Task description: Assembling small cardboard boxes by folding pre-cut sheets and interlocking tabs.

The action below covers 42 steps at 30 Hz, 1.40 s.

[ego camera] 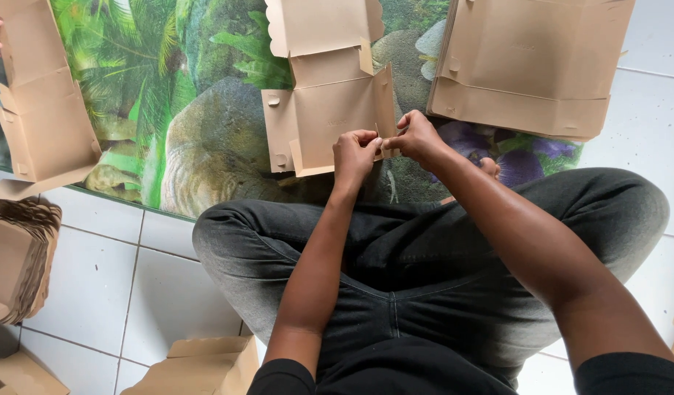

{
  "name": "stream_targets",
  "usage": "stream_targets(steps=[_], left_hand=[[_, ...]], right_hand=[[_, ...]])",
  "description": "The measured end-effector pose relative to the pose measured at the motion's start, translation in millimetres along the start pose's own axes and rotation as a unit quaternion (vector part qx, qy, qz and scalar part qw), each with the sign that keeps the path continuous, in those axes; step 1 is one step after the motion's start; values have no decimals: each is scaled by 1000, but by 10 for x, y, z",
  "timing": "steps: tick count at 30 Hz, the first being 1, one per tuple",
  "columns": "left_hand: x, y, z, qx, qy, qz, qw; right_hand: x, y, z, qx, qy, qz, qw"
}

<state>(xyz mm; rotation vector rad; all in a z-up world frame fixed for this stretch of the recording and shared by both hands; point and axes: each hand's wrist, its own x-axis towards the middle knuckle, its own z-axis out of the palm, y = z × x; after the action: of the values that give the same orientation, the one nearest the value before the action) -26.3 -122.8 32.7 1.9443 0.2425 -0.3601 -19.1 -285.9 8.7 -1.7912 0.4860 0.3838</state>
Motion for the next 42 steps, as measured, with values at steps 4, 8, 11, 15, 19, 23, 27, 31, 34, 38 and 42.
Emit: stream_targets(steps=[4, 8, 11, 15, 19, 23, 27, 31, 34, 38, 42], left_hand=[[-53, 91, 7, -35, -16, -9, 999], [-43, 58, 1, -45, -34, 4, 998], [-47, 63, -4, -54, -38, -2, 998], [-25, 37, -10, -64, -41, -10, 997], [5, -3, 9, -63, -38, -13, 997], [13, -6, 8, -73, -38, -22, 996], [-22, 28, -26, -83, -46, -33, 995], [-39, 47, -43, -90, -54, -30, 994], [-35, 51, -42, -89, -56, -29, 994], [-18, 43, -36, -94, -53, -37, 993], [11, 6, -19, -93, -53, -36, 994]], right_hand=[[-14, -46, -62, -51, 5, -21, 998], [-66, -82, -67, -113, 10, -29, 993], [-141, -179, -94, -138, -4, -26, 990], [-124, -180, -106, -137, -17, -22, 990], [-124, -197, -89, -165, -19, -27, 986], [-241, -337, -80, -191, -27, -48, 980], [-320, -431, -91, -213, -32, -57, 975], [-285, -405, -87, -209, -40, -64, 975], [-259, -414, -119, -210, -58, -52, 975], [-282, -506, -152, -204, -59, -36, 976], [-150, -377, -142, -195, -52, -37, 979]])
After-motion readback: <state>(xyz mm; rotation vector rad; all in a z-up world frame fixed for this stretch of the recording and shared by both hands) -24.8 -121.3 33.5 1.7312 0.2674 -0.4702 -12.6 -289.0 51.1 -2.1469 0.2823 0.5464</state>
